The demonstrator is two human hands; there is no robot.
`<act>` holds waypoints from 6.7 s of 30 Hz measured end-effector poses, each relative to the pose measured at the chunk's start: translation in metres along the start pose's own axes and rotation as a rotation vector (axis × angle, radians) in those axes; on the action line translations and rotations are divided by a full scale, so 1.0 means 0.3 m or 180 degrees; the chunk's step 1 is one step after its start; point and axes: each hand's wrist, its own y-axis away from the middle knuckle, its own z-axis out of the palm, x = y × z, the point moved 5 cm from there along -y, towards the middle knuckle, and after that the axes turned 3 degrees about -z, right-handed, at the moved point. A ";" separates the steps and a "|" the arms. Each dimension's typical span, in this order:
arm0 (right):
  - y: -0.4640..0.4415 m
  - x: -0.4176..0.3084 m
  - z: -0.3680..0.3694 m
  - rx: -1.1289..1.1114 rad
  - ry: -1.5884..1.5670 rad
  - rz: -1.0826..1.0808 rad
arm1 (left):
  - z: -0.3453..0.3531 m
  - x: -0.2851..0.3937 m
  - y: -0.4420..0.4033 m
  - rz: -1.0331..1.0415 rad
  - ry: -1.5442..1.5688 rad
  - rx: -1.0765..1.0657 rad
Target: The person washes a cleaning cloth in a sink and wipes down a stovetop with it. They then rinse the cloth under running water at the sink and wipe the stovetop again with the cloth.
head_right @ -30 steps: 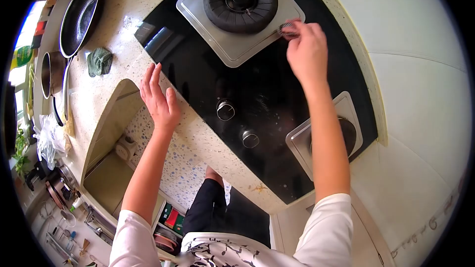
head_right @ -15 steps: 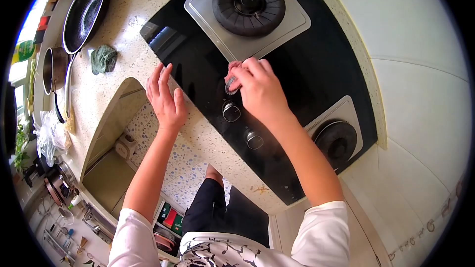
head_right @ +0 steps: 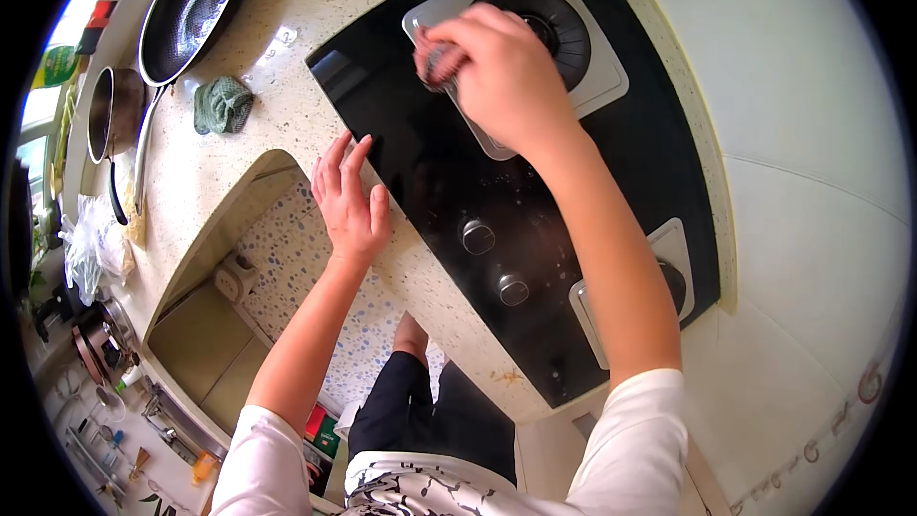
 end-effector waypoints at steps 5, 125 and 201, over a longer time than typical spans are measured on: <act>-0.180 0.103 0.237 -0.0403 0.1102 -0.0262 | -0.003 0.003 0.000 -0.0017 0.0017 -0.0001; 1.807 -0.427 -0.192 0.1595 0.1935 0.2815 | 0.050 -0.040 0.005 0.0649 -0.0233 -0.0126; 1.707 0.192 -0.775 0.2014 0.1162 0.3597 | 0.029 -0.020 0.014 0.0351 -0.0123 -0.0188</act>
